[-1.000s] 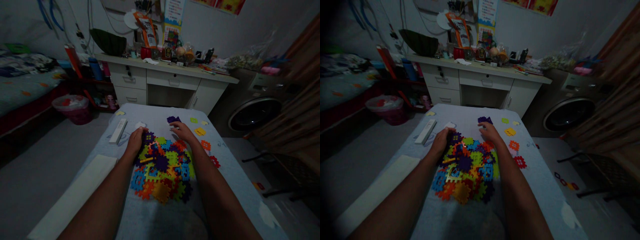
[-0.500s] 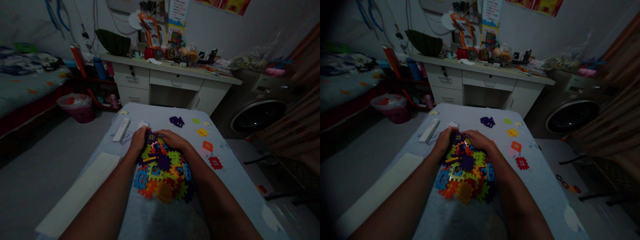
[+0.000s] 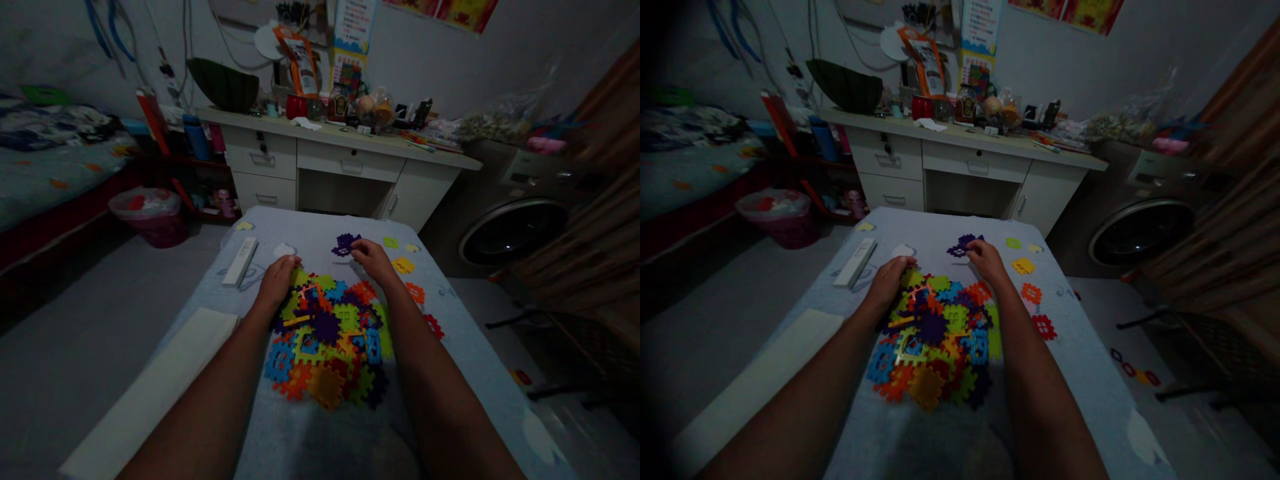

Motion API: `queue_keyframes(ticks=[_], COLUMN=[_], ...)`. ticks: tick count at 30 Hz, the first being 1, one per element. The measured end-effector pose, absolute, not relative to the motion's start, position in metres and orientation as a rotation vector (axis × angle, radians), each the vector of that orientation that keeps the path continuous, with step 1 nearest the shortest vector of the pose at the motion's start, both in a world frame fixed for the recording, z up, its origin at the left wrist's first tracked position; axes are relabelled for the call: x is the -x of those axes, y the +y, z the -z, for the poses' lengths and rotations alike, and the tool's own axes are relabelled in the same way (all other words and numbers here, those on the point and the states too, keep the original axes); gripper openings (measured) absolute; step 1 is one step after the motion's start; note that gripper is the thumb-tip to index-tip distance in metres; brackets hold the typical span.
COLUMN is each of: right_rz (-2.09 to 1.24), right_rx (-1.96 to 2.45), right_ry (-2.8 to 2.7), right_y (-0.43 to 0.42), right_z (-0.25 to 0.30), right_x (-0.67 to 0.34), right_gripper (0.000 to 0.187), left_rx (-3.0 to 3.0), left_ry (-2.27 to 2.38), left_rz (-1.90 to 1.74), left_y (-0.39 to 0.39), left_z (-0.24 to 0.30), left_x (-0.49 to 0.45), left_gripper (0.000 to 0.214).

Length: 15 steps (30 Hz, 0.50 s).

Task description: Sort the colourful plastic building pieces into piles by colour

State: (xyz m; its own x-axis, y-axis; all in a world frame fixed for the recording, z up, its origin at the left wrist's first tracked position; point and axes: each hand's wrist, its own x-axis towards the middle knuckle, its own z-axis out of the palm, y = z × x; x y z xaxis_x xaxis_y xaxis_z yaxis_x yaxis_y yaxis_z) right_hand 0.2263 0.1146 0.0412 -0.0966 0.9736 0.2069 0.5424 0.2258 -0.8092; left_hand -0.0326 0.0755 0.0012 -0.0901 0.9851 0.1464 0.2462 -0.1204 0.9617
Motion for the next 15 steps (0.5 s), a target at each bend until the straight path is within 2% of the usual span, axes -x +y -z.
queue_keyframes(ticks=[5, 8, 12, 15], right_rz=[-0.656, -0.736, -0.854, -0.896], right_rx=[1.564, 1.544, 1.478, 1.443], right_ry=[-1.405, -1.248, -1.065, -0.994], right_y=[0.122, 0.123, 0.125, 0.128], right_z=[-0.023, -0.012, -0.005, -0.003], right_x=[-0.26, -0.261, -0.251, -0.247], right_gripper=[0.025, 0.026, 0.031, 0.025], left_rx=[-1.421, -1.309, -1.19, -1.234], left_ry=[1.368, 1.33, 1.333, 1.428], left_rz=[-1.234, -1.23, -1.255, -1.266], left_y=[0.078, 0.08, 0.085, 0.087], left_z=[-0.004, -0.009, -0.013, -0.014], left_x=[0.036, 0.042, 0.051, 0.055], left_gripper=[0.041, 0.032, 0.033, 0.035])
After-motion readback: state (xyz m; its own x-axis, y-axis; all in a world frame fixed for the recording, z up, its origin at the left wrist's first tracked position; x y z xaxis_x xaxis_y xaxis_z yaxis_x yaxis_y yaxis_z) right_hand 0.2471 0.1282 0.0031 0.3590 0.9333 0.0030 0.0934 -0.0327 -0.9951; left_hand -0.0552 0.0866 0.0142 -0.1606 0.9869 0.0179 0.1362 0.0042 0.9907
